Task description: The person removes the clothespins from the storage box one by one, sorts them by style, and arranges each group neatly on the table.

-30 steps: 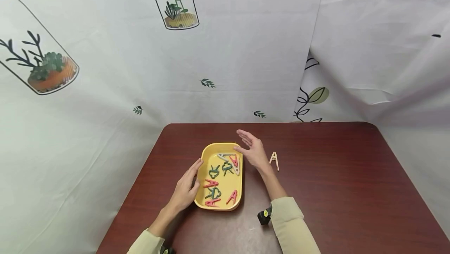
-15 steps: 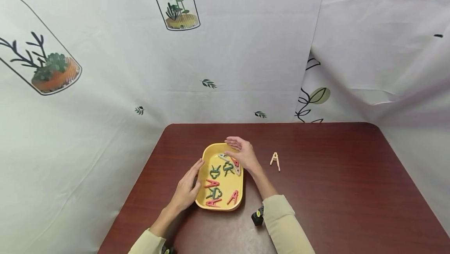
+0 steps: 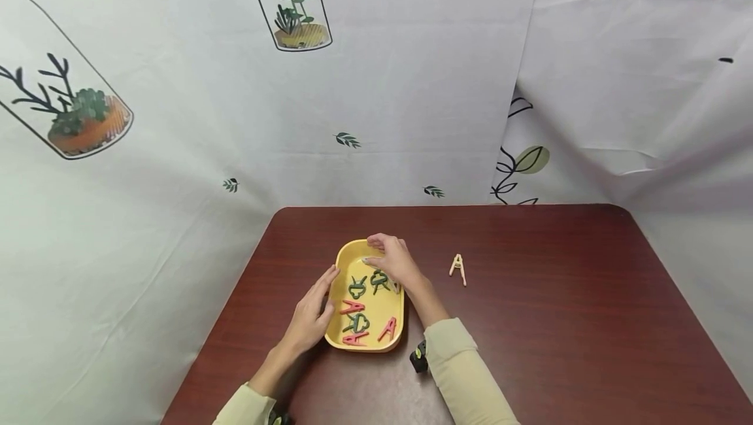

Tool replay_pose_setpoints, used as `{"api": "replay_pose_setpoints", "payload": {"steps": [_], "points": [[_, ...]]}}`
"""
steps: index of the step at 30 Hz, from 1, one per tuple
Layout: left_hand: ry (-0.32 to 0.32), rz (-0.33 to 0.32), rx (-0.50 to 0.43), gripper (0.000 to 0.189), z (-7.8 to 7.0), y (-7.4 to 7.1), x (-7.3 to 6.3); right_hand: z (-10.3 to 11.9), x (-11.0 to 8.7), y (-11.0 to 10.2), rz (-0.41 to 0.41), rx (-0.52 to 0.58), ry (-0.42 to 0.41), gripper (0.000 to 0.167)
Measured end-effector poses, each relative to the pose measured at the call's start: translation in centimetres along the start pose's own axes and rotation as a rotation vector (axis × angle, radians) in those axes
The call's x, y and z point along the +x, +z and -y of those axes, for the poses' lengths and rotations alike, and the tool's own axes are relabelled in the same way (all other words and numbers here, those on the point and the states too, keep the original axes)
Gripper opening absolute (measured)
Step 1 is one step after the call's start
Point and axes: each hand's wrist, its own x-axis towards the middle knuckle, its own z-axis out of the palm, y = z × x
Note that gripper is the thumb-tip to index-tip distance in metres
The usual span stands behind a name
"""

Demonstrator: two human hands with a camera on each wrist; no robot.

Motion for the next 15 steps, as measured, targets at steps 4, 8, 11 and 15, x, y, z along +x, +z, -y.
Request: {"api": "replay_pose_setpoints", "payload": {"steps": [4, 8, 11, 15], "points": [[0.016, -0.01, 0.018, 0.066, 0.1, -0.1, -0.1, 0.3, 0.2, 0.8, -0.003, 0.011, 0.039, 0.042], [0.033, -0.017, 0.025, 0.065, 0.1, -0.1, -0.2, 0.4, 0.1, 1.6, -0.057, 0.072, 0.074, 0.04], [0.027, -0.016, 0.017, 0.066, 0.1, -0.1, -0.2, 0.2, 0.2, 2.3, -0.099, 0.131, 0.104, 0.036], [0.009, -0.004, 0.012, 0.066, 0.0, -0.1, -0.1, 0.1, 0.2, 3.3, -0.148, 0.104, 0.156, 0.031]]}}
